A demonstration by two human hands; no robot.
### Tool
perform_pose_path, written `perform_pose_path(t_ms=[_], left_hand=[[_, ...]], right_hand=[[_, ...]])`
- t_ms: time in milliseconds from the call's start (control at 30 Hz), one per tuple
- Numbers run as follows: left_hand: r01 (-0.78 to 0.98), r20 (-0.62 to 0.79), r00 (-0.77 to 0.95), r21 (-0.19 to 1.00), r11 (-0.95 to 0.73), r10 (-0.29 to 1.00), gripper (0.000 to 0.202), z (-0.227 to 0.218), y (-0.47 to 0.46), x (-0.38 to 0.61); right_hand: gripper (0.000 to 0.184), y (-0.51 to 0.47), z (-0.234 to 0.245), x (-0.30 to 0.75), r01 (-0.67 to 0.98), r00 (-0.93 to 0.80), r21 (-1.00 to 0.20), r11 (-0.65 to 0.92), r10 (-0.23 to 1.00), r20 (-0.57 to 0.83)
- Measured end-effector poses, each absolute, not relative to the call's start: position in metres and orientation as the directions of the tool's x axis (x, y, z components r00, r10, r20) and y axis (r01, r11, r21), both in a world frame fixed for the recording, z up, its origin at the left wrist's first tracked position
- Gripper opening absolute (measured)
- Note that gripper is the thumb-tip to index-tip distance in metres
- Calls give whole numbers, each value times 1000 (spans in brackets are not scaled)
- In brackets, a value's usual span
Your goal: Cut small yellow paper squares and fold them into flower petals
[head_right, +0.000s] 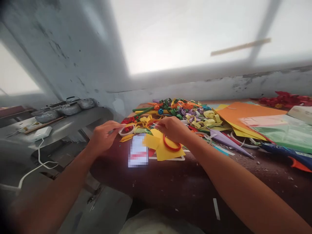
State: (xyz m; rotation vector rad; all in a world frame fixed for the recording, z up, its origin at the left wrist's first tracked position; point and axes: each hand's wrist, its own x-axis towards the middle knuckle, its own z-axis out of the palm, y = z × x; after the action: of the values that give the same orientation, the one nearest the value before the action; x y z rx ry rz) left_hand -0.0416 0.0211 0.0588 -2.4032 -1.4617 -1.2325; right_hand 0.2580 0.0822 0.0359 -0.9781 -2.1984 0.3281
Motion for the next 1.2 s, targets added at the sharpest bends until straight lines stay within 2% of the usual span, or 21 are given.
perform_pose_path(t_ms=[67, 133, 267, 500, 600, 700, 800, 900, 967, 1033, 1100, 1133, 1200], left_hand=[[820, 610, -12, 459, -341, 792, 25, 40, 18, -61], [822, 569, -123, 517, -238, 813, 25, 24, 15, -74], [828, 519, -119, 523, -204, 847, 25, 8, 13, -80], [835, 447, -68, 515, -195, 892, 21, 12, 16, -73], [832, 459, -87, 522, -189, 884, 28, 11, 14, -73], [833, 556, -174, 524, -179, 813, 35, 11, 8, -70], [800, 609, -132, 531, -279, 782, 39, 18, 3, -58], [723, 556, 147, 504, -473, 818, 49, 30, 4, -34], [652, 547, 347, 443, -616, 762, 51, 39, 9, -14], [582, 576, 477, 360, -729, 664, 46, 44, 17, 3], [504, 617, 534, 317, -803, 578, 31, 45, 26, 17], [468, 643, 523, 332, -819, 560, 22, 44, 30, 22], [398, 699, 396, 454, -797, 595, 13, 40, 36, 30]], right_hand=[[25, 88, 33, 263, 621, -483, -475, 624, 782, 395], [28, 89, 33, 263, 659, -497, -483, 576, 816, 295], [44, 80, 34, 255, 683, -524, -493, 539, 832, 183], [24, 80, 30, 254, 668, -549, -532, 520, 827, 119], [28, 88, 29, 261, 614, -543, -616, 494, 830, 124], [31, 95, 30, 268, 365, -569, -828, 425, 806, 163], [35, 95, 35, 270, 38, -604, -968, 248, 778, 175], [36, 89, 40, 265, -83, -656, -989, 120, 741, 145], [35, 86, 41, 261, -133, -665, -987, 88, 731, 155], [35, 85, 41, 257, -209, -620, -973, 97, 756, 209], [34, 86, 40, 256, -261, -548, -955, 144, 792, 269], [35, 87, 40, 256, -267, -515, -946, 183, 803, 301], [37, 87, 40, 258, -250, -479, -926, 283, 795, 373]])
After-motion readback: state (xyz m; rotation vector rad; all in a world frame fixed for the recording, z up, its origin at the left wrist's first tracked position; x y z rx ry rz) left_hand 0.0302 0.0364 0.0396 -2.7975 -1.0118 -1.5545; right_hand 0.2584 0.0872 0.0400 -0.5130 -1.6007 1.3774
